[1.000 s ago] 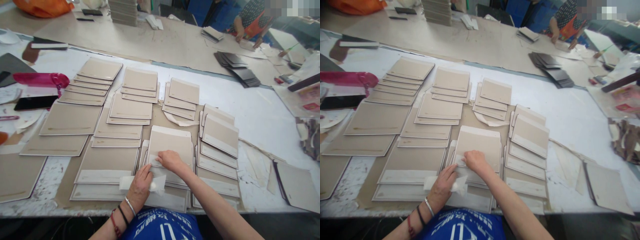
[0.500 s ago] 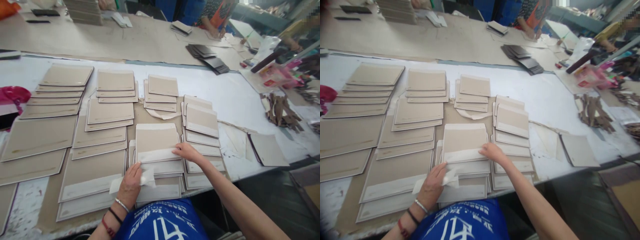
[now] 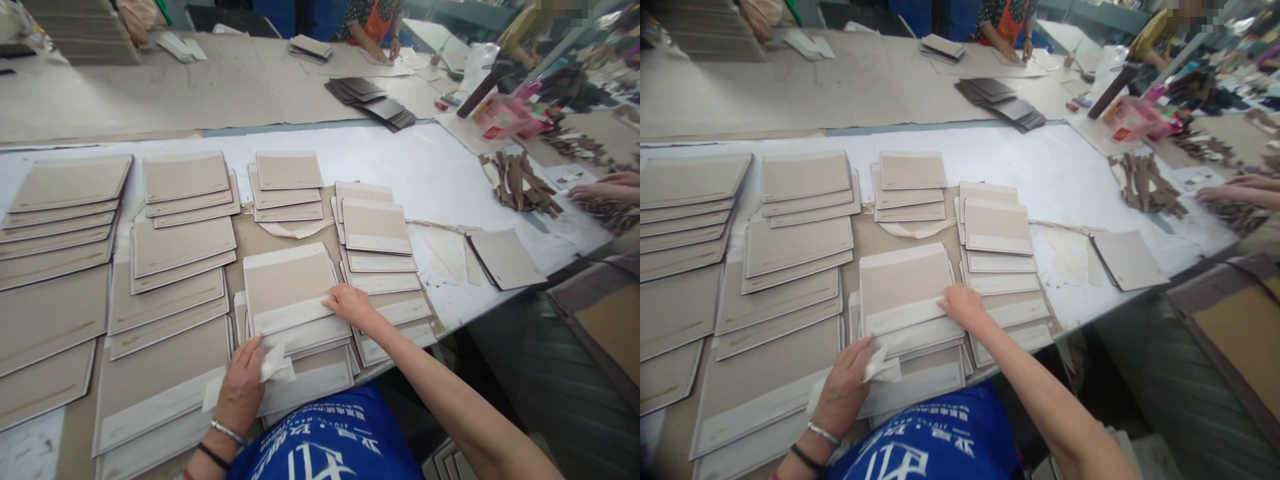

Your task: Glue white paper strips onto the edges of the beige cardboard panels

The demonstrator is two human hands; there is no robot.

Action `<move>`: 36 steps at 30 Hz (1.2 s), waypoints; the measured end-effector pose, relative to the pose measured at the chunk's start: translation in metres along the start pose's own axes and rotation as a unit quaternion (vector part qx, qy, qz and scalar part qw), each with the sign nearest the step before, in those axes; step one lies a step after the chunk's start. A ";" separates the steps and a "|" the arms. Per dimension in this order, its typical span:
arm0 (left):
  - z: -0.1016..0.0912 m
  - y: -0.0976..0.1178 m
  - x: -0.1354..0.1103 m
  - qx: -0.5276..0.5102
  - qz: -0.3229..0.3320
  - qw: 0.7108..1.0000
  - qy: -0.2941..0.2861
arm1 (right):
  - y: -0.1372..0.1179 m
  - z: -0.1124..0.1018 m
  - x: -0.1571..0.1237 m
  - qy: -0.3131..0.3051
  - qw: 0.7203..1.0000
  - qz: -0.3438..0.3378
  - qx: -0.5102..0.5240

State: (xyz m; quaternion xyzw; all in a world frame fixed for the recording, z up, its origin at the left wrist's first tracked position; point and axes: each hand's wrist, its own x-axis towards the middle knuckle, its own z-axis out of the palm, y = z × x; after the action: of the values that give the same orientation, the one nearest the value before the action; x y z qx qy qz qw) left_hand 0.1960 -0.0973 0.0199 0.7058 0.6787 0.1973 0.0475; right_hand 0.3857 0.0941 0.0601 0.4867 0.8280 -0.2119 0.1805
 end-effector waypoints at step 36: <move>-0.028 0.003 0.046 -0.290 -0.406 0.866 -0.041 | 0.017 -0.009 0.015 0.164 0.977 0.059 0.124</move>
State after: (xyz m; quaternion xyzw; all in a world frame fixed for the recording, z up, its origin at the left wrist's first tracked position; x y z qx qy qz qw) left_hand 0.1893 -0.0582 0.0563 0.3301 0.8146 0.3195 0.3540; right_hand 0.3927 0.1175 0.0574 0.5813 0.7836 -0.2192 -0.0069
